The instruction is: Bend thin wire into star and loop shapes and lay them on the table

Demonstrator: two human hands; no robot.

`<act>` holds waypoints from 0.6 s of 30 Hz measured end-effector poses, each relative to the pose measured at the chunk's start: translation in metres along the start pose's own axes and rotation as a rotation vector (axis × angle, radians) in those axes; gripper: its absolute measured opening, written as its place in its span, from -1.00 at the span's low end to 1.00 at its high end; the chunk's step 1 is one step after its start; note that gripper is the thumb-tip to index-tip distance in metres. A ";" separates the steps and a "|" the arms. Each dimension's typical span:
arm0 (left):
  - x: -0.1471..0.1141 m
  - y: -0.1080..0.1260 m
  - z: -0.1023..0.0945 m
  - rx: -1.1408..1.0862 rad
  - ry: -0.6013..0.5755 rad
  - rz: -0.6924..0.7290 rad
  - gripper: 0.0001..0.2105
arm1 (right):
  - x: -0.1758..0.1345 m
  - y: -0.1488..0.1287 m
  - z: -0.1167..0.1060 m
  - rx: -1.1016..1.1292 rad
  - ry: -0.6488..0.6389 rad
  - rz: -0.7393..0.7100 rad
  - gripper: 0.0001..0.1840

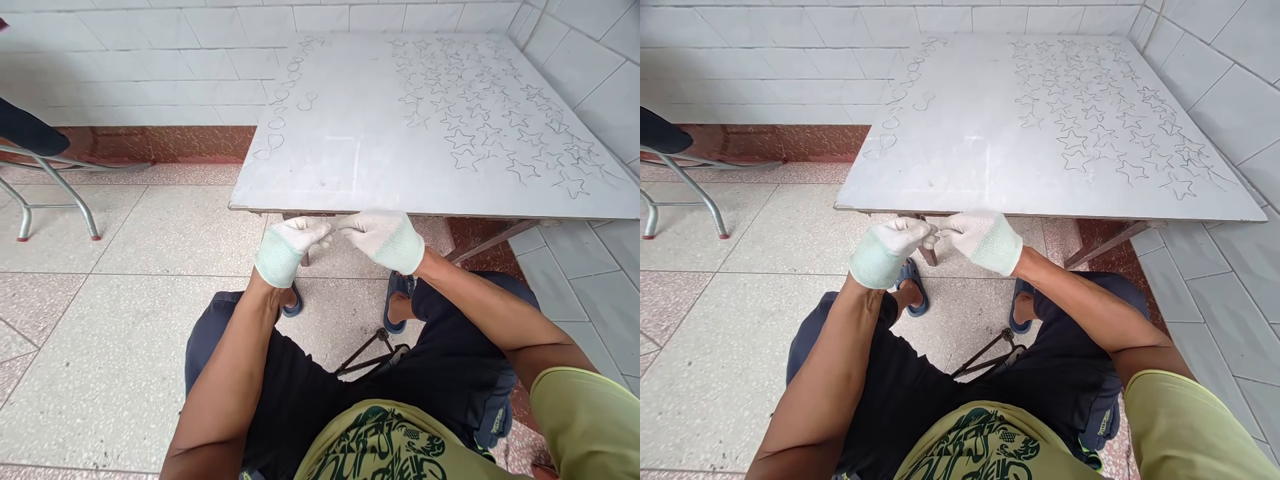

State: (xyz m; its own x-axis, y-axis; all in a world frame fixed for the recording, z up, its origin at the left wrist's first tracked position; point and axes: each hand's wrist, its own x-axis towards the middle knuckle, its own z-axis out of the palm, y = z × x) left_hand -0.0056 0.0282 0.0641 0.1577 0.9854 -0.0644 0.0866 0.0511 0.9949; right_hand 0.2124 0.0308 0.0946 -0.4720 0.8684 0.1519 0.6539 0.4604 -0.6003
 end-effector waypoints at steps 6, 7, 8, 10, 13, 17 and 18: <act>-0.008 0.017 0.002 0.089 -0.038 -0.053 -0.68 | 0.002 0.006 -0.005 -0.148 -0.088 -0.157 -0.63; -0.008 0.018 0.003 0.099 -0.031 -0.058 -0.68 | 0.002 0.006 -0.007 -0.154 -0.095 -0.180 -0.63; -0.009 0.019 0.004 0.103 -0.024 -0.065 -0.68 | 0.003 0.006 -0.009 -0.153 -0.105 -0.200 -0.63; -0.008 0.018 0.005 0.106 -0.026 -0.078 -0.66 | 0.003 0.006 -0.011 -0.137 -0.135 -0.230 -0.64; -0.007 0.014 0.005 0.094 -0.032 -0.057 -0.67 | 0.004 0.008 -0.012 -0.117 -0.159 -0.213 -0.65; -0.005 0.012 0.003 0.027 -0.028 -0.002 -0.69 | 0.006 0.013 -0.006 -0.072 -0.071 -0.132 -0.65; -0.005 0.012 0.002 0.000 -0.030 0.003 -0.69 | 0.006 0.014 -0.005 -0.054 -0.071 -0.136 -0.64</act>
State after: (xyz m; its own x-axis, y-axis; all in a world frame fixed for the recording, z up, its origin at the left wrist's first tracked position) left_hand -0.0038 0.0239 0.0762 0.1876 0.9802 -0.0638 0.0860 0.0483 0.9951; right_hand 0.2214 0.0436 0.0913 -0.5978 0.7830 0.1720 0.6111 0.5839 -0.5344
